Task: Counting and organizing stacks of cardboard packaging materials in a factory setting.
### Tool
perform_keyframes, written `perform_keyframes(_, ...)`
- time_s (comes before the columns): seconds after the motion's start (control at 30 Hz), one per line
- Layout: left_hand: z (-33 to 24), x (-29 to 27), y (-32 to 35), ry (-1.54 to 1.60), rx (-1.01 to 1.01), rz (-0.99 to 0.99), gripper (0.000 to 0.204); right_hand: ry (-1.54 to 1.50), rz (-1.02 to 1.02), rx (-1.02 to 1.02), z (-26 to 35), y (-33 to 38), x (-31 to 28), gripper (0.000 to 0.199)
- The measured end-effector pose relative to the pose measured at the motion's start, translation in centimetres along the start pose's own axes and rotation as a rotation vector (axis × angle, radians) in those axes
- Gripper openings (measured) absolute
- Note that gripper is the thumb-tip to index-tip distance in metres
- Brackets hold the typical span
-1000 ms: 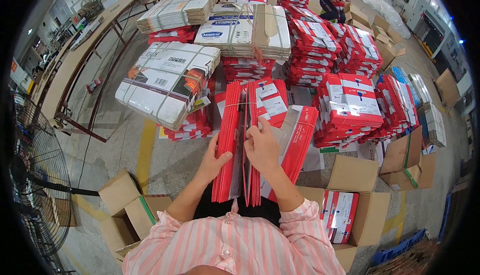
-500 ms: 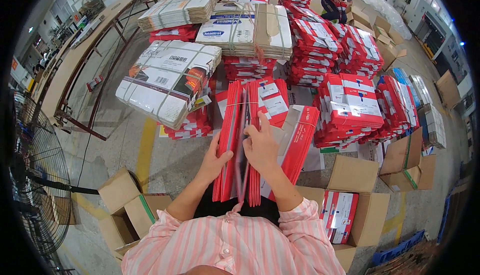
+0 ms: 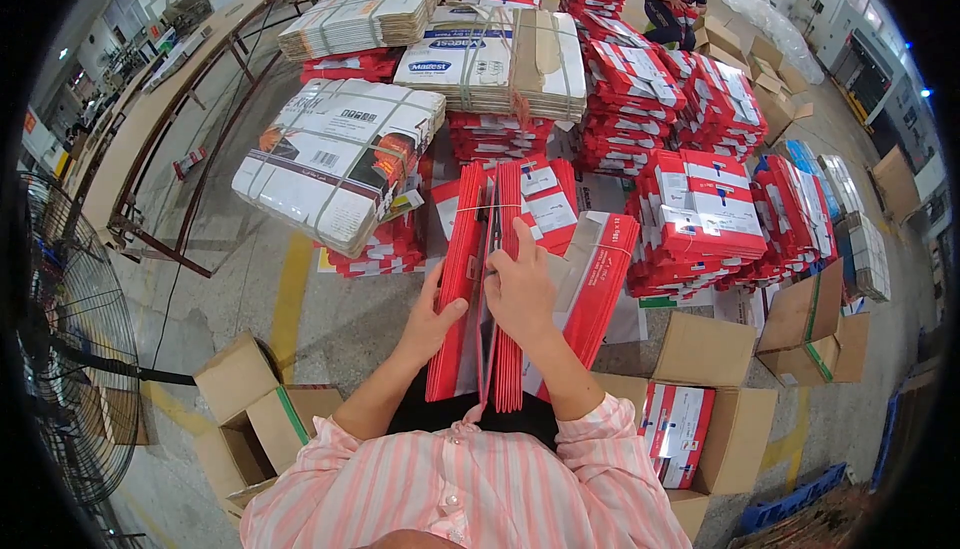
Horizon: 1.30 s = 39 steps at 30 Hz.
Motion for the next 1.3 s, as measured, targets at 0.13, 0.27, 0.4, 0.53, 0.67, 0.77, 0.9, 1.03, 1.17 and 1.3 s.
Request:
perform_keyframes(0.13,0.0,0.1,-0.1,-0.07,-0.019,-0.013,0.079,0.041,-0.018,-0.003,-0.2,-0.2,0.5,0.015)
perform_keyframes(0.27,0.4,-0.2,-0.1,-0.035,0.111,0.046,0.083,0.049,0.031,0.032,0.7,-0.4,0.1,0.022)
perform_keyframes(0.4,0.0,0.2,-0.1,-0.048,0.115,0.069,0.085,0.031,0.095,0.072,0.7,-0.6,-0.3,0.027)
perform_keyframes(0.53,0.3,-0.1,-0.2,0.007,0.123,0.064,0.083,-0.009,0.043,0.043,0.6,-0.5,0.1,0.027)
perform_keyframes(0.67,0.6,-0.4,-0.2,0.037,0.026,0.041,0.081,-0.114,-0.043,0.101,-0.3,-0.4,0.0,0.023)
perform_keyframes(0.77,0.1,-0.6,0.0,0.005,-0.02,0.016,0.081,-0.104,-0.025,0.075,-0.6,-0.3,0.1,0.021)
perform_keyframes(0.9,0.6,-0.4,-0.4,-0.052,0.097,0.032,0.08,0.039,-0.047,-0.064,-0.1,-0.2,0.1,0.019)
perform_keyframes(1.03,0.0,0.0,0.0,-0.042,0.086,0.042,0.08,-0.004,-0.014,0.009,0.7,-0.4,-0.1,0.017)
perform_keyframes(1.17,0.1,-0.3,0.0,-0.125,0.082,0.021,0.08,0.023,0.044,0.017,0.7,-0.4,0.1,0.022)
perform_keyframes(1.3,0.7,-0.6,-0.2,0.006,0.028,0.02,0.084,0.085,0.034,-0.029,0.0,-0.1,1.1,0.044)
Point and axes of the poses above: each hand's wrist, its own y-axis away from the middle knuckle, its own x-axis out of the palm, z = x × y, the point moved 4 cm from there along -y, towards the middle knuckle, and after that the axes turned 10 degrees about y, right-handed, at the moved point
